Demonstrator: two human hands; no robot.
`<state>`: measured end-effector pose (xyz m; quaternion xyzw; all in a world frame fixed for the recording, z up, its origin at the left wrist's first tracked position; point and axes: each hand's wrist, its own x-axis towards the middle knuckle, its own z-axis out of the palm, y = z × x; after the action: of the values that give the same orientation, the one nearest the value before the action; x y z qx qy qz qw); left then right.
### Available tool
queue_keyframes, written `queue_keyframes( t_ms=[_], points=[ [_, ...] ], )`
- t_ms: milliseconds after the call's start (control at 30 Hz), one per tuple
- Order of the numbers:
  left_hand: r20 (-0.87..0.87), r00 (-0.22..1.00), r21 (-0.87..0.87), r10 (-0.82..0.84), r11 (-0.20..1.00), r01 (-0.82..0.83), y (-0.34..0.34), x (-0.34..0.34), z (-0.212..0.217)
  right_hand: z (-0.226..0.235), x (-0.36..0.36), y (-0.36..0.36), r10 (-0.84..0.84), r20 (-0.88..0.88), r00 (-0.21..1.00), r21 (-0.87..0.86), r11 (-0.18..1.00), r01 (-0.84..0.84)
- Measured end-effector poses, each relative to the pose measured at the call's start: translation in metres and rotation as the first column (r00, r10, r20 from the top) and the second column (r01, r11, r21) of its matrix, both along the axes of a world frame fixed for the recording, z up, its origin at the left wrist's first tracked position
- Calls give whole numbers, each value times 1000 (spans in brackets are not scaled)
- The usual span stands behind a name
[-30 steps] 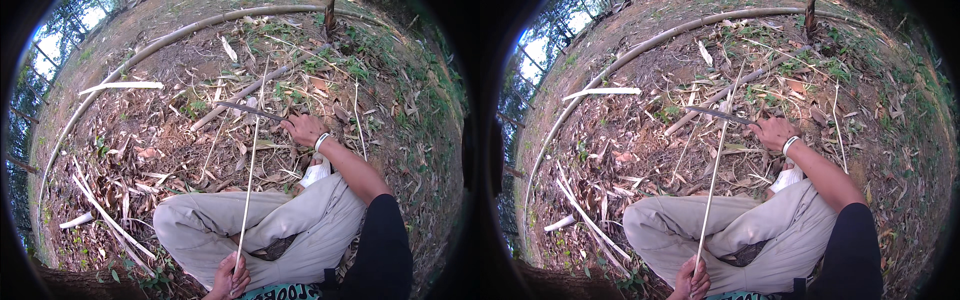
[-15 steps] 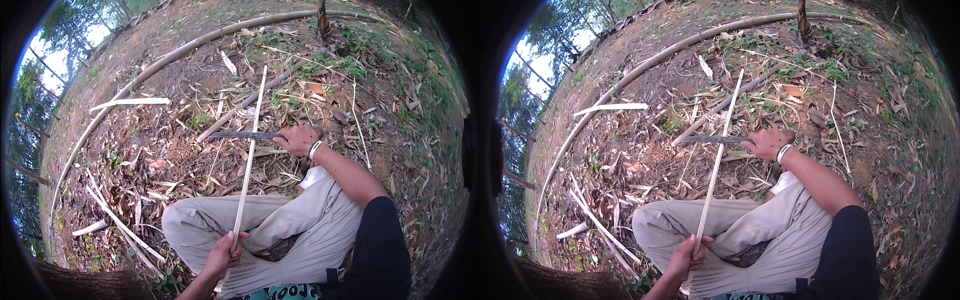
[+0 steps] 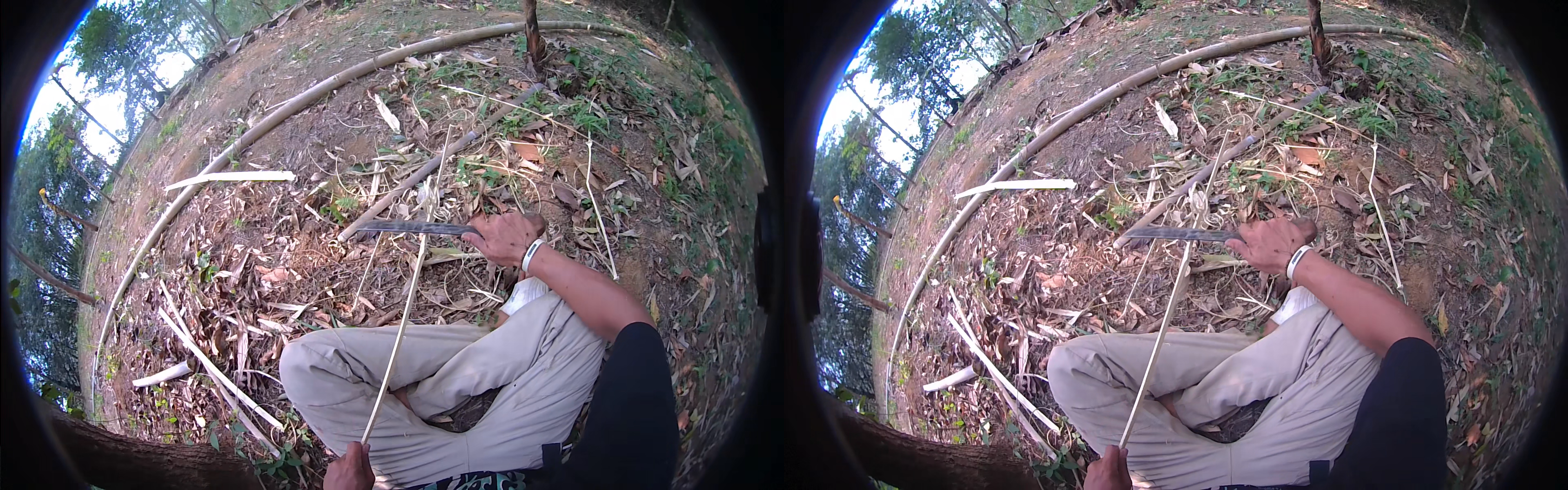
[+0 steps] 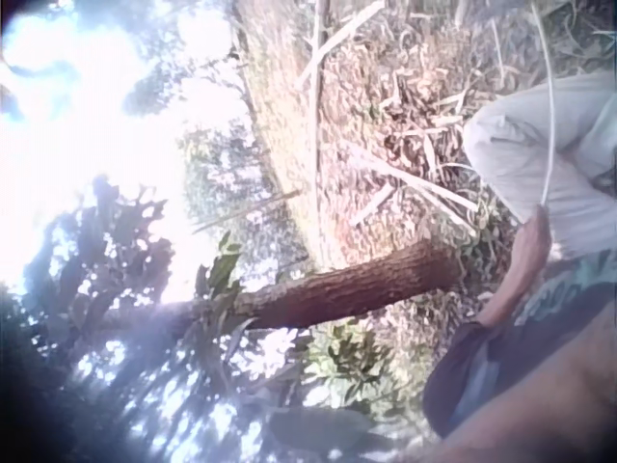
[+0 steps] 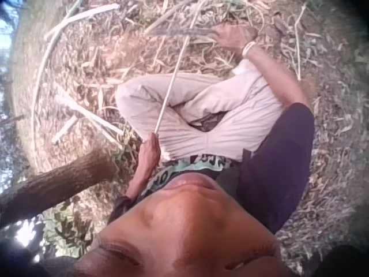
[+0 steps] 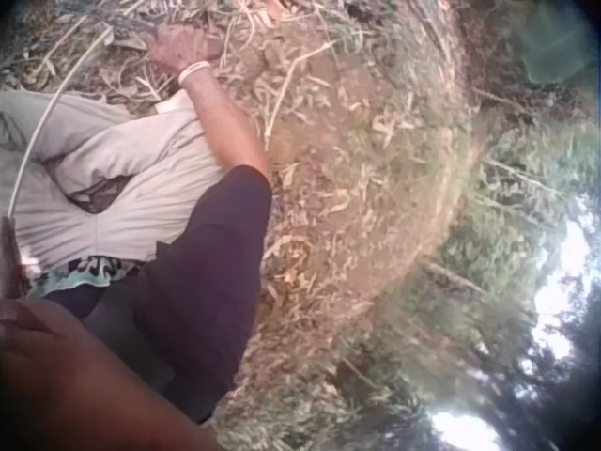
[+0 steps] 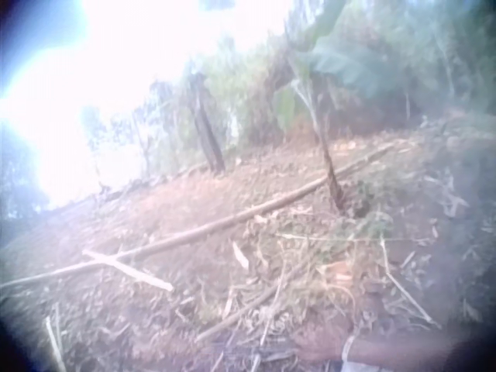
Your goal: The person sits on the ground and uses a machete to split a long bamboo pole into thin strips. They repeatedly strike the bamboo with the blade to separate it, then pull the strips apart by hand. The person also picks up and splits smaller pieces of bamboo found on the ground.
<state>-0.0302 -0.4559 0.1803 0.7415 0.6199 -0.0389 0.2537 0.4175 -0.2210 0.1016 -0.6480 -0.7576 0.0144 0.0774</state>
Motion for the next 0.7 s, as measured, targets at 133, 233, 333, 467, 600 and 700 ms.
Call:
queue_keyframes(
  t_ms=[133, 233, 333, 467, 600, 700],
  points=[
    [-130, 987, 97, -92, 990, 105, -35, -52, -34, 3, -21, -15, 271, 4, 962, 36, 962, -271],
    [-109, 994, -57, 19, 998, -25, -41, -54, 3, -8, 36, 11, -101, -23, 995, 1, 995, 101],
    [-87, 996, 48, -20, 999, 24, -44, -62, 9, -2, 53, 15, -311, -51, 949, -60, 949, 308],
    [79, 996, 73, 51, 996, -57, -71, -111, -19, 10, 19, 3, -3, -32, 999, -3, 1000, 3],
    [-197, 978, -37, -65, 998, 59, -125, -181, -28, -5, 98, 27, -436, -50, 899, -27, 900, 435],
    [-24, 1000, 47, -11, 999, 12, -143, -186, -11, -45, 182, 33, -883, -214, 418, -117, 448, 887]
  ],
)
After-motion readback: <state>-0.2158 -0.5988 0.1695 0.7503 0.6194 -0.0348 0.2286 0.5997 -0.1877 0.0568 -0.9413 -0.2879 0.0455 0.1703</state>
